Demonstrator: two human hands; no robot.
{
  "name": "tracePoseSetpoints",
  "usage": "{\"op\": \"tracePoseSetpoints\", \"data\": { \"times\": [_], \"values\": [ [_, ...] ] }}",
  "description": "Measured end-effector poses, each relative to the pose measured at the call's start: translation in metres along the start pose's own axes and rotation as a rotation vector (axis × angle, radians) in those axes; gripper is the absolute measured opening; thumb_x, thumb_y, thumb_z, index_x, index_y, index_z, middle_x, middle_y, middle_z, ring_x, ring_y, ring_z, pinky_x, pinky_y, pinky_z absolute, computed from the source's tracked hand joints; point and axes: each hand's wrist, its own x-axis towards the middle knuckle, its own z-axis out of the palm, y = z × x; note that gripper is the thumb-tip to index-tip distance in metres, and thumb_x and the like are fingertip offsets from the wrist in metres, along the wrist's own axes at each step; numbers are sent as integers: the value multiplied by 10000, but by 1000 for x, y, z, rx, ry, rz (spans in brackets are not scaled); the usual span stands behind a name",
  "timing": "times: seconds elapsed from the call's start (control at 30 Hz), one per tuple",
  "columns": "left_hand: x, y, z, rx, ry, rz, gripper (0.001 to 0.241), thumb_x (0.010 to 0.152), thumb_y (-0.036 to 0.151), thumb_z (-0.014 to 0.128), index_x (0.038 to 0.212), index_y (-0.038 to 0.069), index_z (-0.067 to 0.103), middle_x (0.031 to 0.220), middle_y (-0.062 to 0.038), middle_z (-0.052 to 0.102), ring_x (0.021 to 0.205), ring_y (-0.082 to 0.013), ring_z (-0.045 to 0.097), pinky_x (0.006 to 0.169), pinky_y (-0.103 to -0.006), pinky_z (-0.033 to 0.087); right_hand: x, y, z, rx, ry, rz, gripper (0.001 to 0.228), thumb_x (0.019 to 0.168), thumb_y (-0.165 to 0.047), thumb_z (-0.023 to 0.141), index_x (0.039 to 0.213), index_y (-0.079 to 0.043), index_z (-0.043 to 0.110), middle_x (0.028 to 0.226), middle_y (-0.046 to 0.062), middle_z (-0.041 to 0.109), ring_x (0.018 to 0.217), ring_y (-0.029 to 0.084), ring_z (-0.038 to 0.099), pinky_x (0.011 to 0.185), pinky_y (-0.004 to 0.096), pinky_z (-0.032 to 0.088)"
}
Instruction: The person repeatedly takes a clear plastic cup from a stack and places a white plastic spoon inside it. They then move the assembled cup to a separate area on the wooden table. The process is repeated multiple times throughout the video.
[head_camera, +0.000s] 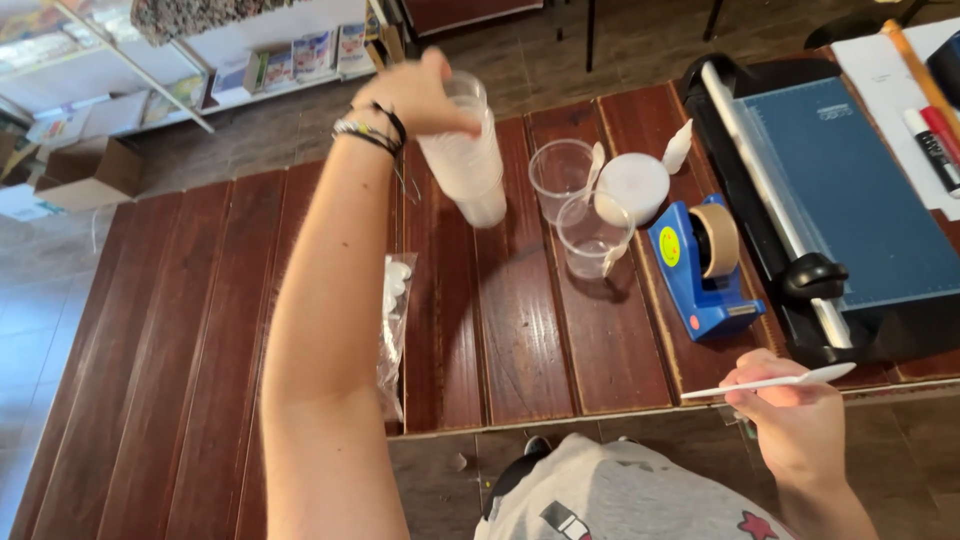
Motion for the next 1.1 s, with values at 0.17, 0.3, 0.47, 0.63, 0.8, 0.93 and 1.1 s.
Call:
{"op": "tracePoseSetpoints", "data": {
  "times": [0.17,0.3,0.47,0.63,0.8,0.93,1.1],
  "values": [
    [-49,-14,-27,-16,215,121,823,770,492,770,1437,123,460,1294,-98,618,1105,-278,607,879,-436,510,-1,-2,15,45,-101,-12,184,711,0,802,849,-96,729,751,161,659,759,241,602,511,288,479],
    [-128,3,-18,-124,490,576,355,733,309,757,989,113,609,940,-51,613,838,-235,557,717,-402,421,3,-11,37,12,-267,-163,162,729,-56,819,856,-102,728,865,117,686,860,213,647,666,254,546],
    [-140,17,107,-11,69,725,698,691,273,819,1319,103,566,1351,-145,567,1194,-268,563,796,-326,617,13,5,77,-259,-447,-253,134,748,-242,832,729,-126,767,1010,76,663,883,152,626,846,271,467],
    [-122,-11,180,-59,-165,603,944,571,159,713,1481,205,468,1481,-62,418,1339,-396,438,967,-534,543,27,24,129,-426,-535,-399,179,688,-268,946,749,-182,802,949,6,729,783,187,574,762,303,480],
    [-124,-18,189,-174,-186,635,976,590,171,761,1506,166,425,1583,-71,335,1484,-415,260,1166,-654,283,38,36,158,-469,-593,-438,164,730,-194,926,743,-145,770,943,3,721,796,189,556,772,300,487],
    [-120,-17,201,-327,-108,615,901,720,675,758,1419,170,498,1549,-64,406,1524,-353,244,1219,-690,160,46,36,167,-474,-633,-384,168,738,-179,927,726,-156,761,960,-36,704,824,142,528,803,268,460],
    [-109,-16,231,-354,70,570,624,849,683,636,1260,217,584,1354,32,588,1395,-251,459,1187,-639,310,48,25,176,-521,-658,-392,206,747,-191,914,698,-136,721,925,-20,686,816,174,517,790,299,460]
  ]
}}
